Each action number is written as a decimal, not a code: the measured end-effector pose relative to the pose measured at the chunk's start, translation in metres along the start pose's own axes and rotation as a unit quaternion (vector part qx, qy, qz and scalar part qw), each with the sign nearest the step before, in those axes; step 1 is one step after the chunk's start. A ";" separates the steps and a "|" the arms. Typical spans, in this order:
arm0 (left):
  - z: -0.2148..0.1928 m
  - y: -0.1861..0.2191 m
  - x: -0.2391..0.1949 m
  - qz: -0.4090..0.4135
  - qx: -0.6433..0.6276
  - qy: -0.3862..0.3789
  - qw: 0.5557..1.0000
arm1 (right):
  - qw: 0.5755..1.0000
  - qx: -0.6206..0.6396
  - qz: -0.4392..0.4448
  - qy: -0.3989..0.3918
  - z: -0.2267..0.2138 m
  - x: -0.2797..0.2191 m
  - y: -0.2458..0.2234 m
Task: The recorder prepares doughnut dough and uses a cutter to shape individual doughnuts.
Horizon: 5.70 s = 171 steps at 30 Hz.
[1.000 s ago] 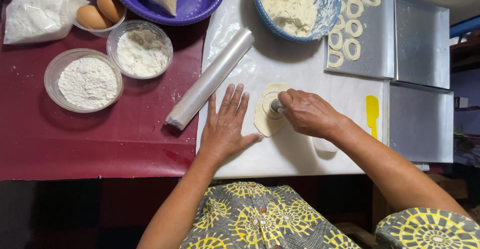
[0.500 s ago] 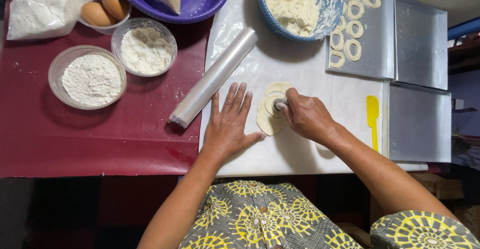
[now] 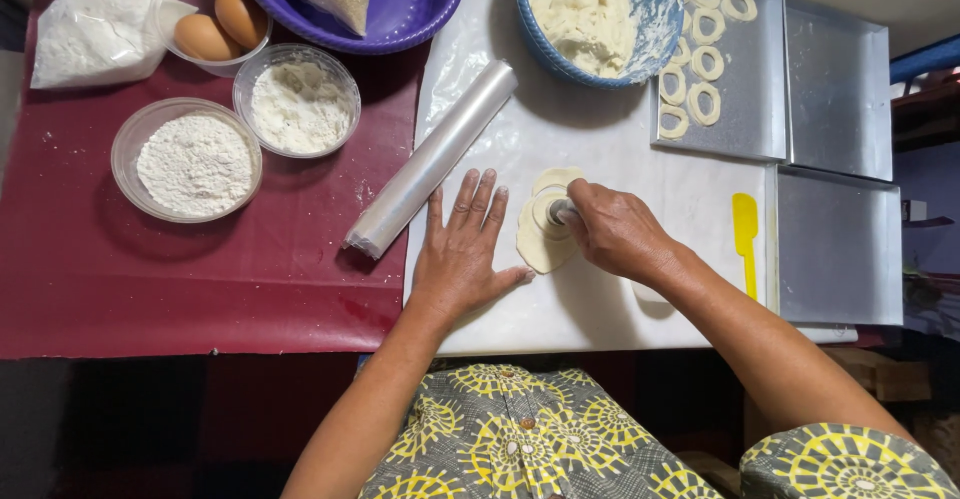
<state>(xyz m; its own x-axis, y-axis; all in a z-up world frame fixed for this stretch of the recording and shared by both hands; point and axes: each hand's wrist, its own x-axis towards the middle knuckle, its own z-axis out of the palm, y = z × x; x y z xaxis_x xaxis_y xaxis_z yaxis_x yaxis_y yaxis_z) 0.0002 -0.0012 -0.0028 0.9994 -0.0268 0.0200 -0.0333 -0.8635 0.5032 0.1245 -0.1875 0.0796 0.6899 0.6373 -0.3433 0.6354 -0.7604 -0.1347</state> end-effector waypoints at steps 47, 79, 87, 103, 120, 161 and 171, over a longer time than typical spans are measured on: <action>0.010 0.001 -0.002 0.005 -0.004 0.057 0.998 | 0.968 0.011 -0.111 0.223 0.042 -0.011 0.018; 0.015 0.002 0.004 -0.005 0.011 0.059 0.998 | 0.974 0.085 -0.136 0.157 0.062 -0.056 -0.027; 0.014 0.010 0.066 0.049 -0.053 0.147 0.986 | 0.973 0.096 0.014 0.210 0.032 -0.008 0.027; 0.014 0.012 0.109 0.098 -0.105 0.102 0.984 | 0.974 0.128 0.043 0.181 0.035 0.025 0.045; -0.024 0.042 0.030 0.180 -0.228 0.139 0.947 | 0.930 0.263 -0.027 0.254 0.026 -0.059 0.011; -0.003 0.029 -0.022 0.061 -0.206 0.051 0.975 | 0.926 0.223 0.082 0.294 0.073 -0.077 -0.067; 0.025 0.015 -0.036 0.150 -0.142 0.068 0.976 | 0.928 0.264 0.076 0.252 0.081 -0.074 -0.065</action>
<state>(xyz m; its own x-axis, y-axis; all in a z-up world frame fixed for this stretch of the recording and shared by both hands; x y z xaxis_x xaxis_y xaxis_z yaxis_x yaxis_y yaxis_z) -0.0364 -0.0258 -0.0177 0.9352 -0.1735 0.3087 -0.3440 -0.6516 0.6761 0.0036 -0.1954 0.0383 0.9166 0.3945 0.0648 0.3511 -0.7165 -0.6028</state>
